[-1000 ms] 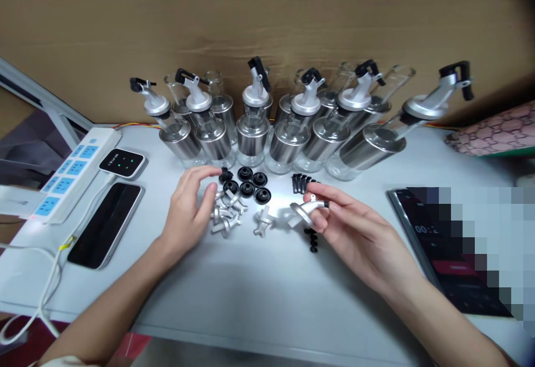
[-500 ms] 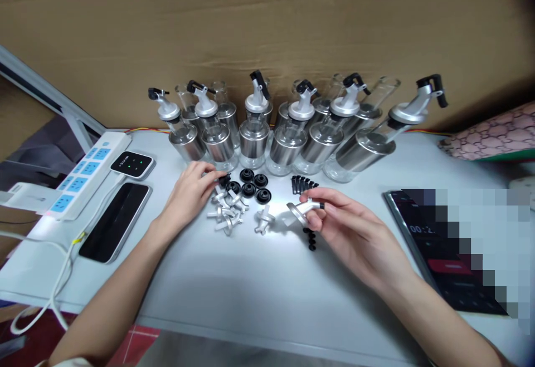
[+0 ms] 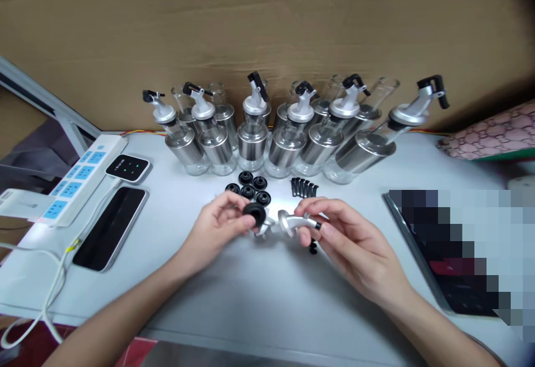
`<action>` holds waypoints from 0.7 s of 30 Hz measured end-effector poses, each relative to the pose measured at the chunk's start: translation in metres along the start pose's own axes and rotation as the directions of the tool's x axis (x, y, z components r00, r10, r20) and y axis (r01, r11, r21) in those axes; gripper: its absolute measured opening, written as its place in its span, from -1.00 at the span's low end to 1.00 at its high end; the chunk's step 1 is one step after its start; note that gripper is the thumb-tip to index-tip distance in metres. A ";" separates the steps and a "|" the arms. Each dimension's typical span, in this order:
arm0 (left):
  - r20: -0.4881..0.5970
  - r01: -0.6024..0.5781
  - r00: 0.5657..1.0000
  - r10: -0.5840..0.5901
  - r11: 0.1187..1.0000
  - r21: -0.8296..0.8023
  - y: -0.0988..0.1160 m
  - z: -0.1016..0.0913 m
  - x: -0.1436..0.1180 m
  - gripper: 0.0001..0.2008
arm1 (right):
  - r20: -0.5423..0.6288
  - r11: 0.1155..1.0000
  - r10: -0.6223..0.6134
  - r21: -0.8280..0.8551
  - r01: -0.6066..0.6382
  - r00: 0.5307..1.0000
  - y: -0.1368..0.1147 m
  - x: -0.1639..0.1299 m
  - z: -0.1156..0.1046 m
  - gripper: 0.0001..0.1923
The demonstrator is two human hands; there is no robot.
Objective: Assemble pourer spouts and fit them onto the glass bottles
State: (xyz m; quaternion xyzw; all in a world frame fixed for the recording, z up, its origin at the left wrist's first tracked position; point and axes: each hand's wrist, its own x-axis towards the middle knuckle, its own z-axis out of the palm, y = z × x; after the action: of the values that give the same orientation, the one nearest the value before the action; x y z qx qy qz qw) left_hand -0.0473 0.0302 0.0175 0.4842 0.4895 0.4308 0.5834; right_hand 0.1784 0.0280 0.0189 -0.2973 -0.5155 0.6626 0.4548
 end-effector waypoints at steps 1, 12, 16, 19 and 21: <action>0.061 0.070 0.996 -0.065 0.994 -0.081 0.000 0.006 -0.003 -0.68 | 0.025 1.000 -0.008 -0.023 0.009 1.000 0.001 -0.002 0.001 -0.80; 0.214 0.198 0.965 -0.149 0.952 -0.232 0.003 0.010 -0.017 -0.73 | 0.054 0.959 -0.109 -0.259 0.120 0.993 -0.006 -0.008 0.006 -0.76; 0.201 0.149 0.973 -0.115 0.976 -0.160 0.002 0.012 -0.017 -0.74 | 0.047 0.944 -0.142 -0.293 0.150 0.989 -0.007 -0.006 0.005 -0.80; 0.170 0.039 0.985 -0.031 0.998 -0.046 0.004 0.012 -0.017 -0.85 | 0.046 0.903 -0.203 -0.378 0.205 0.978 -0.009 -0.005 0.005 -0.80; 0.184 -0.030 0.983 0.018 0.998 0.064 0.005 0.011 -0.017 -0.91 | 0.043 0.866 -0.239 -0.443 0.233 0.970 -0.009 -0.004 0.005 -0.73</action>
State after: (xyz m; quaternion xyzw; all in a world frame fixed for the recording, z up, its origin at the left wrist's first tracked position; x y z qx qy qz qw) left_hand -0.0392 0.0131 0.0253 0.5467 0.4419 0.3747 0.6045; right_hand 0.1789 0.0227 0.0288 -0.3325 -0.6826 0.4647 0.4557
